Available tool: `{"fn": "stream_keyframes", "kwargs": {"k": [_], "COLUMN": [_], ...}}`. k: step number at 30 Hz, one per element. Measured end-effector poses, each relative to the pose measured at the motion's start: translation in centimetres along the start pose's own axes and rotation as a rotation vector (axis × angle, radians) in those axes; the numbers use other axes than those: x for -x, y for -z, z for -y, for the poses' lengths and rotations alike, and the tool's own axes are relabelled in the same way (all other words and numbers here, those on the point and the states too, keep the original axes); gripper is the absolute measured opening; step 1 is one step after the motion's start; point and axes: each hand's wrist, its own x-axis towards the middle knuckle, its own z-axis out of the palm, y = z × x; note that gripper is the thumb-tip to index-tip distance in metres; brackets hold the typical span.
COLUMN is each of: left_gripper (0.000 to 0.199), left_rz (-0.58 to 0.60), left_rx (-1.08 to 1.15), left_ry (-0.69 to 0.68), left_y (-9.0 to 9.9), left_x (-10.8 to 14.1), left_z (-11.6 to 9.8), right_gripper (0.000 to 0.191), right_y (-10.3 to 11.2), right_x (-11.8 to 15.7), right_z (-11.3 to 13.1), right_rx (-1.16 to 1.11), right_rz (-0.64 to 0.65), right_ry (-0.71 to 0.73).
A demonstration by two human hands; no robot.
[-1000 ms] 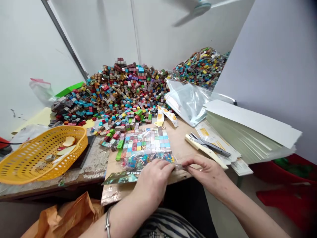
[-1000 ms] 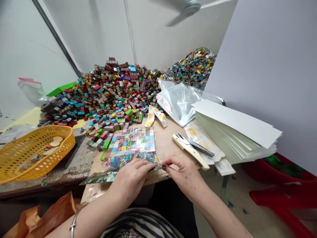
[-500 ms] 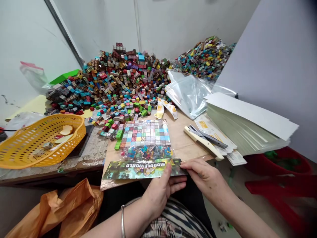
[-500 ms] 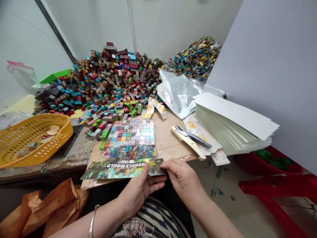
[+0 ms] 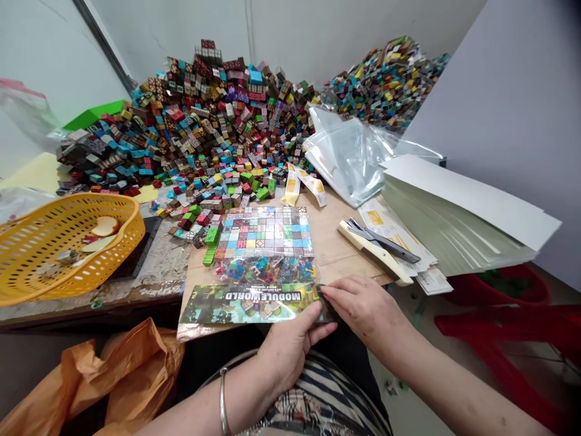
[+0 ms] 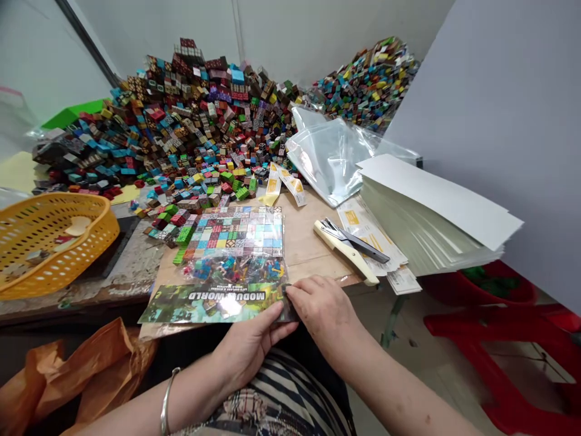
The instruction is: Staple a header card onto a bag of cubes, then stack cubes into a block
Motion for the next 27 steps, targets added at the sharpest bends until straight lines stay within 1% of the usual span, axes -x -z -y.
{"fn": "stream_keyframes", "kwargs": {"k": [2,7,11,15,17,21,24,27], "left_gripper": [0.030,0.033,0.036,0.032,0.032,0.035,0.034,0.030], "left_rz": [0.005,0.020,0.006,0.013,0.033,0.095,0.137,0.140], "left_rx": [-0.002,0.004,-0.002,-0.022,-0.026,-0.037,-0.044,-0.045], "left_ry": [-0.005,-0.008,0.003,0.021,0.025,0.013,0.026,0.039], "left_y": [0.1,0.0,-0.1,-0.2,-0.2,0.0,0.1,0.1], "left_x": [0.0,0.2,0.3,0.3,0.3,0.3,0.3,0.3], "left_z": [0.0,-0.2,-0.3,-0.5,-0.6,-0.8,-0.8,-0.7], "right_gripper": [0.012,0.010,0.013,0.014,0.013,0.016,0.015,0.014], "right_y": [0.3,1.1,1.3,1.0,0.8,0.5,0.4,0.2], "right_x": [-0.4,-1.4,-2.0,-2.5,-2.6,-2.8,-2.9,-2.9], "right_z": [0.0,0.4,1.0,1.4,1.5,1.6,1.7,1.6], "right_rx": [0.085,0.247,0.336,0.386,0.383,0.384,0.404,0.400], "right_rz": [0.048,0.106,0.141,0.132,0.127,0.144,0.148,0.118], "right_ry": [0.041,0.177,0.217,0.257,0.248,0.176,0.133,0.108]}}
